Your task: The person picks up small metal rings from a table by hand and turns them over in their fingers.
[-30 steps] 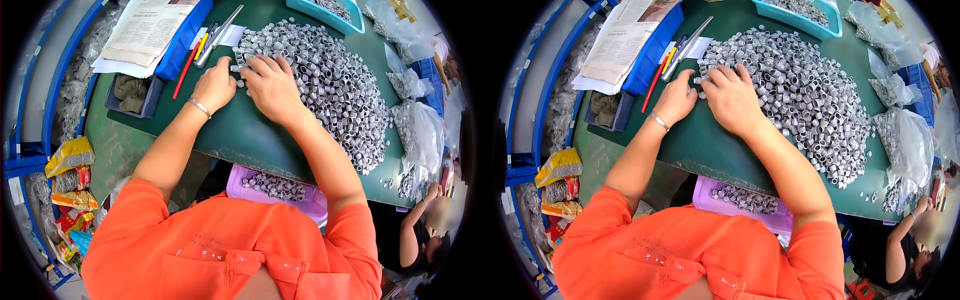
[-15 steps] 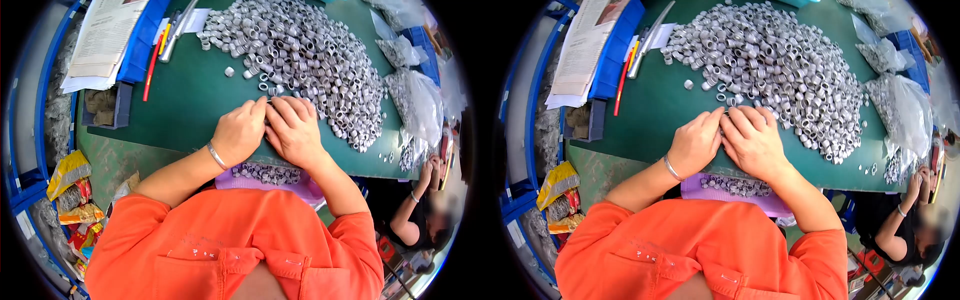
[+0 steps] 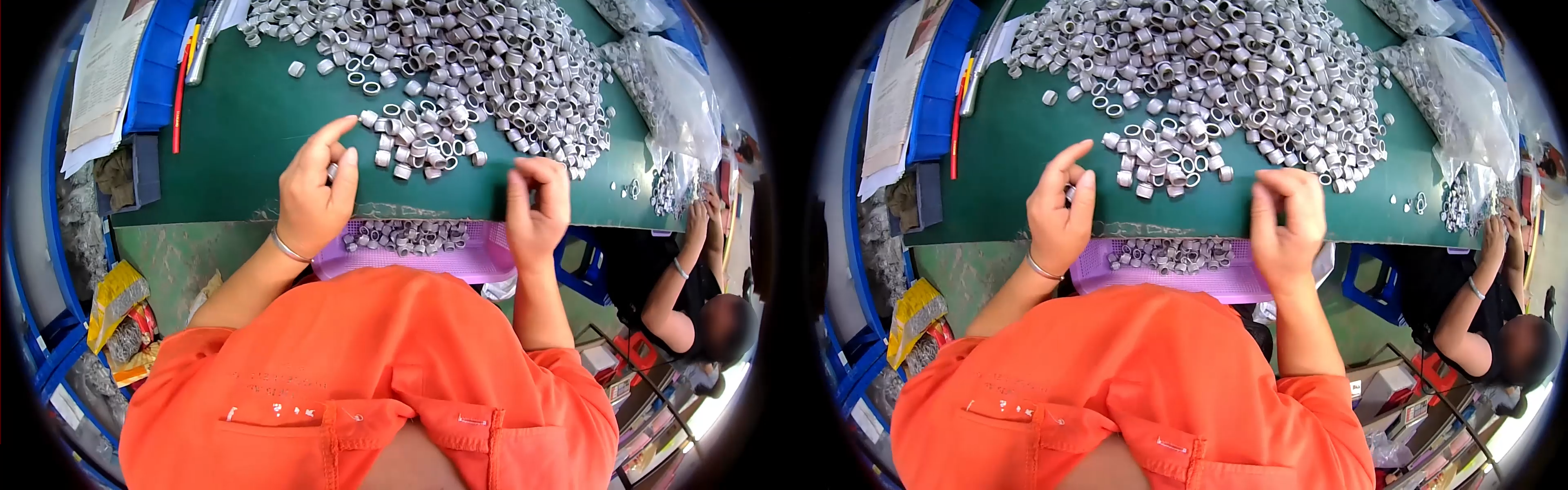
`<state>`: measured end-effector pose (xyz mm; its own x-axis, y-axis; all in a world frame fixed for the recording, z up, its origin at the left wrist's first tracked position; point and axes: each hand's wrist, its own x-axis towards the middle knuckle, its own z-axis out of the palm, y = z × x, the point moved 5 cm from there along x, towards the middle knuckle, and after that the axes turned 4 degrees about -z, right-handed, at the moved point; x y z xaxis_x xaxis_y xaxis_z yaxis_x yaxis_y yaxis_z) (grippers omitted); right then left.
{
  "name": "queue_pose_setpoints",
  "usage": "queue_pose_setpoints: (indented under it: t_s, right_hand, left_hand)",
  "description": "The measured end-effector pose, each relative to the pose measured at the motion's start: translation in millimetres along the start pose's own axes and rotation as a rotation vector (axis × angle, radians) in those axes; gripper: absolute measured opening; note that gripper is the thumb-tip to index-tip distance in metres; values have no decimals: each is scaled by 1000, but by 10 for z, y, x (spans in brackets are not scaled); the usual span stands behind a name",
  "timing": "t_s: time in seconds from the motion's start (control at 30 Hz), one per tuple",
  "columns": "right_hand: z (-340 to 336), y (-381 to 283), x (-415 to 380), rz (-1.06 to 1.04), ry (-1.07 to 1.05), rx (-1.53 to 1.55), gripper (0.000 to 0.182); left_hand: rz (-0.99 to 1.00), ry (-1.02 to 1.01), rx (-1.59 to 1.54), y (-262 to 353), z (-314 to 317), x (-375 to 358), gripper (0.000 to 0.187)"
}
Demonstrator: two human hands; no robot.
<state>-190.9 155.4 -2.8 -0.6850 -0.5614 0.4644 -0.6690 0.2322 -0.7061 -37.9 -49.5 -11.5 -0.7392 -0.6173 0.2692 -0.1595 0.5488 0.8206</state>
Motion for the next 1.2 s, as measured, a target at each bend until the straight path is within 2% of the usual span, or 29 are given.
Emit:
queue_pose_setpoints:
  t_s: [0.07,0.13,0.2,0.27,0.3,0.33,0.4,0.53,0.6,0.67,0.73,0.9,1.07,1.2]
  right_hand:
    - [133,-69,-15,68,-62,5,22]
    - [290,-67,24,-55,-145,-145,27]
    - [300,-45,38,-63,-158,-166,25]
    - [255,-20,27,144,-135,29,24]
    - [252,51,-3,178,-93,188,22]
    - [261,112,-67,352,-116,469,22]
    - [259,79,-106,489,-94,833,25]
    - [247,40,-187,545,-137,986,25]
    - [309,32,-262,774,-203,1227,21]
    - [334,47,-318,834,-251,1294,19]
    - [380,-8,-356,882,-292,1643,20]
    - [380,-28,-401,907,-311,1714,19]
    - [346,-78,-396,821,-387,1574,22]
    - [364,-103,-382,859,-359,1629,19]
  left_hand:
    - [5,0,1,-14,8,12,29]
    - [28,-16,46,-1,14,-2,27]
    - [20,-12,47,14,15,-5,26]
    - [13,-10,54,5,10,-4,25]
    - [16,-6,57,6,9,2,25]
    - [13,-5,58,6,10,1,25]
    - [10,-10,58,10,16,-4,24]
    - [17,-12,61,11,23,5,23]
    - [24,-12,58,17,23,-1,23]
    - [-2,-17,55,4,25,-5,22]
    - [8,-12,55,7,23,-1,21]
    - [17,-6,54,11,17,-3,21]
    - [0,-10,49,10,17,-4,21]
    - [5,-4,39,18,17,-1,20]
